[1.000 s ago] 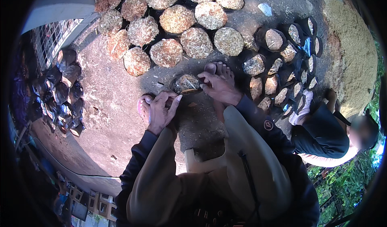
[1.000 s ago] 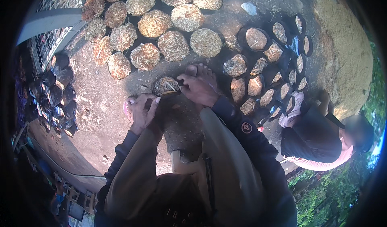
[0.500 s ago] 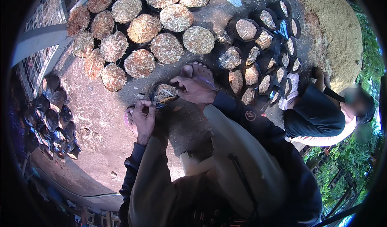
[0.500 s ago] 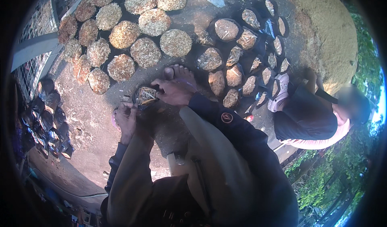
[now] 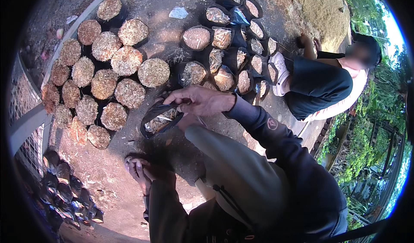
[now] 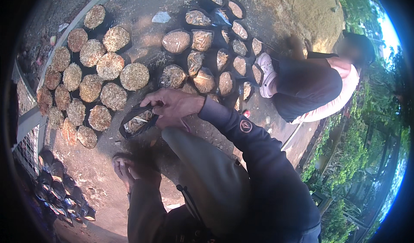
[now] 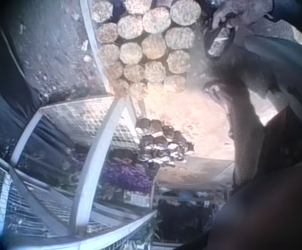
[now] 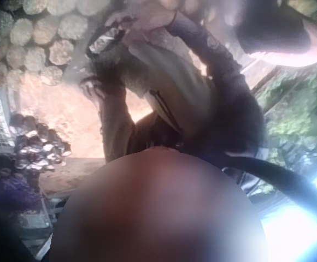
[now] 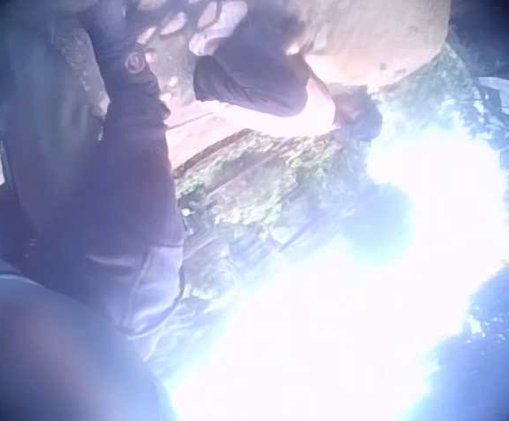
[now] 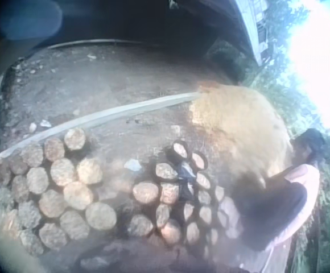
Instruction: The person scoops granular material into small black plastic bags, folds the tops, and places the filled bags on the ground. The person repeats this process continuously while seated.
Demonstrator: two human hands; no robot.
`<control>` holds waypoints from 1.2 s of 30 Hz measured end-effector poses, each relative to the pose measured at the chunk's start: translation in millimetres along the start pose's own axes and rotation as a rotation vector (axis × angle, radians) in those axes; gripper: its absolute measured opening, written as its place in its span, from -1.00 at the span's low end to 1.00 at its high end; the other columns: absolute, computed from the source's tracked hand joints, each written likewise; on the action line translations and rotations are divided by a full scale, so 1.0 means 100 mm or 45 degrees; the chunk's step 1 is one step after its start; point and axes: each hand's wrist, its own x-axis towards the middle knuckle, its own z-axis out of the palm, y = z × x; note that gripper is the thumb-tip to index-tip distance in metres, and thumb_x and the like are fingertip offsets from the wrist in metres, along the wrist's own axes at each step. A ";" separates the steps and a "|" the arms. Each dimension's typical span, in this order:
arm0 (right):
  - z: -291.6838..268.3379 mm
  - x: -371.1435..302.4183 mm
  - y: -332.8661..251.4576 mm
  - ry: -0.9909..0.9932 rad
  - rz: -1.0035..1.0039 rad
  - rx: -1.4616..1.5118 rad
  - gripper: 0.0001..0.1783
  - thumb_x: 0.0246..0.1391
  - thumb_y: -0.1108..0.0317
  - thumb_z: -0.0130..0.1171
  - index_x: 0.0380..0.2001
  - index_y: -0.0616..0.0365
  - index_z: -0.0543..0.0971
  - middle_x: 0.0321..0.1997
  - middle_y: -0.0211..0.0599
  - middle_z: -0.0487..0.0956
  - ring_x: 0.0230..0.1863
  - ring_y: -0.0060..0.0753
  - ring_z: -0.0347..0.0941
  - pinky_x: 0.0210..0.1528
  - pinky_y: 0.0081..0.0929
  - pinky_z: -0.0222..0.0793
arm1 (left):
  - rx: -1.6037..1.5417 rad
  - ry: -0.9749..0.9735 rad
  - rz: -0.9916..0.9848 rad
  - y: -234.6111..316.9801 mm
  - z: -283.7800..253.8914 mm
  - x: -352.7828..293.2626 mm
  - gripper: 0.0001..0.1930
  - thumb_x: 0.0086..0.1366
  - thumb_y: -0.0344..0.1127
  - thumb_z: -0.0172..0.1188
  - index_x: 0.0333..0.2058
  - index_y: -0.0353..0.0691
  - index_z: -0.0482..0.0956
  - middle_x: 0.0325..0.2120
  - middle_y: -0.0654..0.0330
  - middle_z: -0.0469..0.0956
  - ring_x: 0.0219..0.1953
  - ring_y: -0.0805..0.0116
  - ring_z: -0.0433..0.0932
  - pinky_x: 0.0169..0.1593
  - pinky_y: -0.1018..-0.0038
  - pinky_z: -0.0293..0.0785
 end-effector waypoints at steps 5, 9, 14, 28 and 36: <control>-0.84 -0.43 -0.19 0.232 -0.015 0.376 -0.53 0.30 0.63 -0.03 0.25 0.21 0.50 -0.10 -0.40 0.53 -0.06 -0.59 0.49 0.09 -0.49 0.62 | 0.091 0.145 -0.119 -0.33 0.01 -0.17 -0.67 0.50 -0.07 0.08 -0.32 -0.23 0.46 -0.49 0.20 0.50 -0.38 0.38 0.47 -0.18 0.42 0.43; -1.43 -0.92 -0.12 0.872 -0.021 0.523 -0.56 0.35 0.59 -0.08 0.26 0.30 0.45 0.03 -0.31 0.53 -0.05 -0.53 0.53 0.17 -0.42 0.64 | 0.117 0.234 -0.216 -0.59 0.04 -0.27 -0.67 0.49 -0.07 0.11 -0.33 -0.23 0.47 -0.49 0.21 0.50 -0.38 0.40 0.47 -0.18 0.43 0.42; -2.27 -1.53 0.52 1.451 -0.381 0.720 -0.63 0.42 0.54 -0.13 0.21 0.41 0.40 0.09 -0.05 0.52 0.14 -0.18 0.57 0.26 -0.24 0.59 | 0.129 0.285 -0.269 -0.74 0.05 -0.29 -0.67 0.48 -0.08 0.16 -0.35 -0.22 0.49 -0.49 0.22 0.51 -0.38 0.42 0.46 -0.18 0.45 0.42; -3.49 -1.76 2.53 2.040 0.163 0.621 -0.70 0.35 0.41 0.14 0.03 0.42 0.50 -0.22 -0.11 0.58 -0.33 -0.22 0.66 -0.27 -0.43 0.67 | -0.027 0.363 -0.403 -0.85 0.06 -0.25 -0.73 0.43 -0.13 0.31 -0.37 -0.18 0.56 -0.52 0.30 0.52 -0.46 0.54 0.44 -0.33 0.59 0.39; -3.61 -1.85 3.05 1.748 0.170 0.852 -0.68 0.31 0.44 0.12 0.06 0.36 0.57 -0.15 -0.04 0.67 -0.28 -0.25 0.68 -0.19 -0.41 0.65 | -0.139 0.420 -0.392 -0.65 0.16 -0.22 -0.75 0.44 -0.18 0.29 -0.38 -0.15 0.50 -0.55 0.30 0.50 -0.54 0.58 0.43 -0.46 0.65 0.36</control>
